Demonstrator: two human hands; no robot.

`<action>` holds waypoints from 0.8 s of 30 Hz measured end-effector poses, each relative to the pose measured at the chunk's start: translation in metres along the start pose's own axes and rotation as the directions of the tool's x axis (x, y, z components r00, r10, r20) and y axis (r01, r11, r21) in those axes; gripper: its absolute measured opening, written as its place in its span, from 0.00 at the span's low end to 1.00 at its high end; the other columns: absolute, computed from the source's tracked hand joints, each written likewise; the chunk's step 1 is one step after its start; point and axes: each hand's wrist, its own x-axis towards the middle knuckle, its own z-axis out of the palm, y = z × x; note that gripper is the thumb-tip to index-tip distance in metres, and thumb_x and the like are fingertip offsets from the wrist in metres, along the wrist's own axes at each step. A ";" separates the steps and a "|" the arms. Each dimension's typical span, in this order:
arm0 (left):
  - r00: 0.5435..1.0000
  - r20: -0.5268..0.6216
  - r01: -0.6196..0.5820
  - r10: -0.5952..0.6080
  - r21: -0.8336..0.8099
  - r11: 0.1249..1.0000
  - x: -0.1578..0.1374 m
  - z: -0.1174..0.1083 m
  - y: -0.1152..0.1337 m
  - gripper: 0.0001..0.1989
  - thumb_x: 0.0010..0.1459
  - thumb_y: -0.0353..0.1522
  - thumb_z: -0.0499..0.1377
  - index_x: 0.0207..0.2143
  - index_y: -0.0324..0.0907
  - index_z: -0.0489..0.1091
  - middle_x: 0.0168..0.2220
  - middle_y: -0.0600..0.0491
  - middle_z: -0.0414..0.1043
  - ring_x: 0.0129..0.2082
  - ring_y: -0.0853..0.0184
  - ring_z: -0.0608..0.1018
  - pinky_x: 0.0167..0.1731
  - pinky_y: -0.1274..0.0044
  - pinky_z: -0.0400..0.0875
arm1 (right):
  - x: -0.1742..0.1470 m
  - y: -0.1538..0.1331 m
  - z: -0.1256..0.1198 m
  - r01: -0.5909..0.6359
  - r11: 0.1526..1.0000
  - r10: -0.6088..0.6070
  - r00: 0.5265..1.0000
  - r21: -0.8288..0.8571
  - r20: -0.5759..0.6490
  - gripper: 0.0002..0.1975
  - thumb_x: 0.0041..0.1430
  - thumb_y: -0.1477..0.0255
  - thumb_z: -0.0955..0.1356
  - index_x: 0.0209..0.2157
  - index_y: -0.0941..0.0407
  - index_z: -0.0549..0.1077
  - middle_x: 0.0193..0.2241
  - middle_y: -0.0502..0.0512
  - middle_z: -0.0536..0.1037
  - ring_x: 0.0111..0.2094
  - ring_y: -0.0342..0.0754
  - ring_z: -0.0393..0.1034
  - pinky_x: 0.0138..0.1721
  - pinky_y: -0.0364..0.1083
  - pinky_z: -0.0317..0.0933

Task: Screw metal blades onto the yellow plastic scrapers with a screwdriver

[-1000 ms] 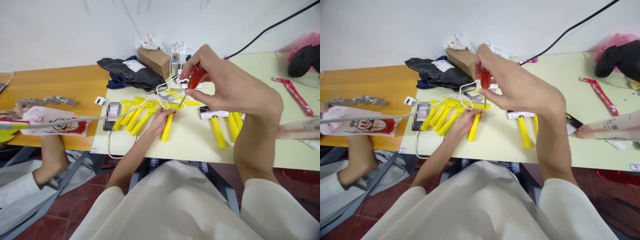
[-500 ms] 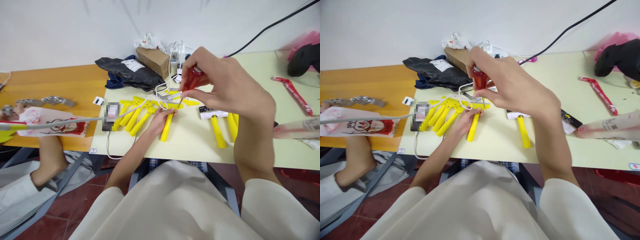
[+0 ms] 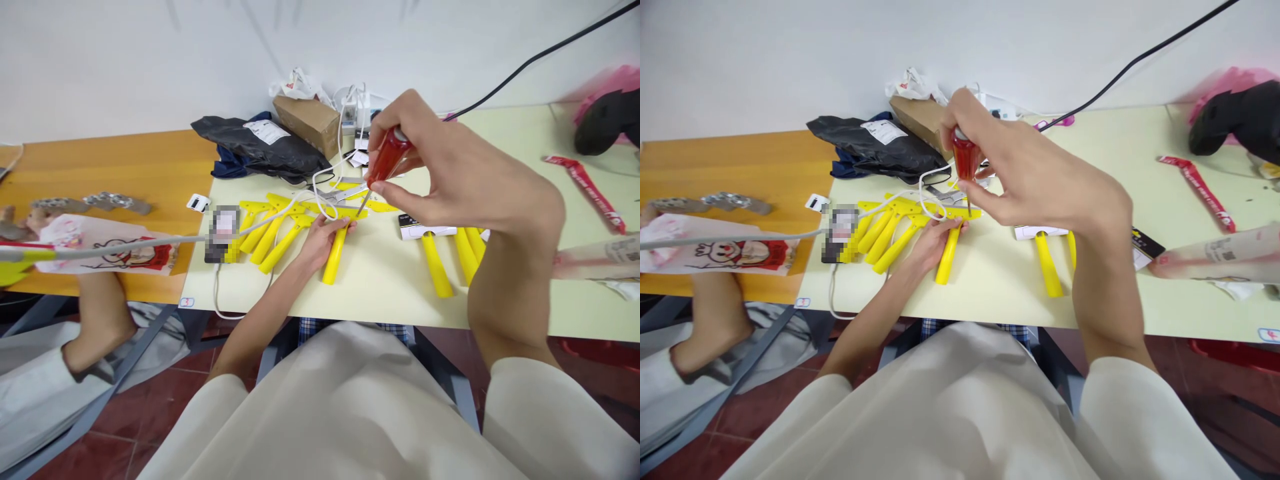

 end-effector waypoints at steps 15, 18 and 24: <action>0.999 0.029 -0.026 0.026 0.001 1.000 -0.001 -0.003 -0.002 0.23 0.52 0.22 0.74 0.48 0.43 0.73 0.40 0.53 0.82 0.41 0.66 0.85 0.52 0.73 0.77 | 0.007 0.021 0.001 0.057 0.990 -0.073 0.990 -0.131 -0.122 0.17 0.60 0.59 0.77 0.50 0.40 0.75 0.38 0.49 0.84 0.35 0.54 0.77 0.43 0.54 0.70; 0.999 0.042 -0.032 0.032 0.014 0.999 -0.001 -0.005 -0.003 0.24 0.52 0.23 0.75 0.49 0.43 0.72 0.41 0.53 0.83 0.41 0.66 0.86 0.51 0.74 0.77 | 0.007 0.021 -0.001 0.028 0.993 -0.043 0.990 -0.113 -0.135 0.18 0.56 0.58 0.78 0.47 0.41 0.75 0.36 0.48 0.84 0.34 0.55 0.76 0.43 0.55 0.70; 0.999 0.006 -0.051 0.051 0.001 0.999 0.001 -0.004 -0.003 0.22 0.53 0.23 0.74 0.47 0.44 0.73 0.42 0.54 0.83 0.40 0.67 0.85 0.52 0.72 0.77 | 0.012 0.014 0.015 -0.071 0.991 0.045 0.974 -0.113 -0.221 0.24 0.54 0.50 0.80 0.46 0.43 0.72 0.30 0.47 0.79 0.29 0.53 0.70 0.41 0.55 0.68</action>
